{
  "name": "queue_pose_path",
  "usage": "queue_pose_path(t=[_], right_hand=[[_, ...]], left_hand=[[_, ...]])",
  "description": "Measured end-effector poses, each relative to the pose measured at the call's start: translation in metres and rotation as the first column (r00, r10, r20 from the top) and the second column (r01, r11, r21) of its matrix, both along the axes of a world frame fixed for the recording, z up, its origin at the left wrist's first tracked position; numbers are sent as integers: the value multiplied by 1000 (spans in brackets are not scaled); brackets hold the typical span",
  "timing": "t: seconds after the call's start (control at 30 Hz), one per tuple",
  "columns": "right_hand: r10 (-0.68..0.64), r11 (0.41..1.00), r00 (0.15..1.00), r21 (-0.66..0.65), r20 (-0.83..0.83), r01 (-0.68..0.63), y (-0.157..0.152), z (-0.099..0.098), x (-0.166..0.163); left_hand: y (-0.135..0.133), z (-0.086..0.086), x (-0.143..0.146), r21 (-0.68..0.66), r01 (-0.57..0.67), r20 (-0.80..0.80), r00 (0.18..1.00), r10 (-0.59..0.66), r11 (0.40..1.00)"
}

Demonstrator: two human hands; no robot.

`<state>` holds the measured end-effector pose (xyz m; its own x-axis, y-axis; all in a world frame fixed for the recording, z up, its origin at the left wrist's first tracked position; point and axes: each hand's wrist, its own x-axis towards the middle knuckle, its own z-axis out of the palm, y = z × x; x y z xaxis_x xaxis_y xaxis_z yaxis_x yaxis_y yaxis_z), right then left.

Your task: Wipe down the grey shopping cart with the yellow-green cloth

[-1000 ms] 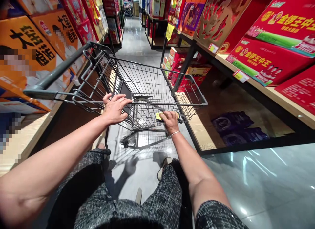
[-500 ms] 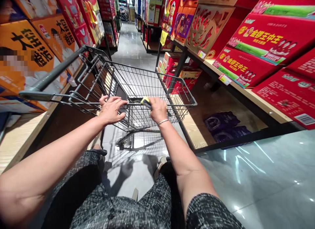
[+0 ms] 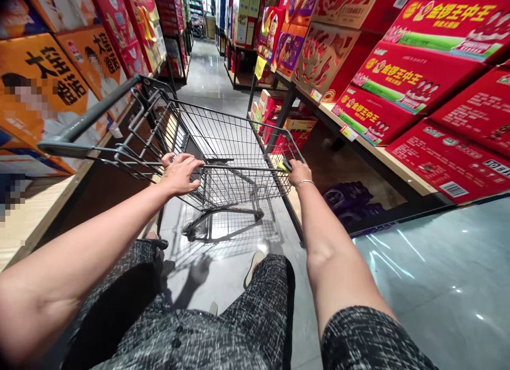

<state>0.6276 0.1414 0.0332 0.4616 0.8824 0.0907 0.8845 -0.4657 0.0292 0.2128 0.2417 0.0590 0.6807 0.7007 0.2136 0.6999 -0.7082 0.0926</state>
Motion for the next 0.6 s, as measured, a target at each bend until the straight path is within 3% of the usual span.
queue_pose_path(t=[0.23,0.6], right_hand=[[11,1000,1000,-15,-5,-11,9,2,-38],[58,987,998,148,-16,-55,-37,-12,-79]], left_hand=[[10,5,-10,-8,-41,-137,990,40,999],[7,5,-45,-41,-94,-164,983,86,995]])
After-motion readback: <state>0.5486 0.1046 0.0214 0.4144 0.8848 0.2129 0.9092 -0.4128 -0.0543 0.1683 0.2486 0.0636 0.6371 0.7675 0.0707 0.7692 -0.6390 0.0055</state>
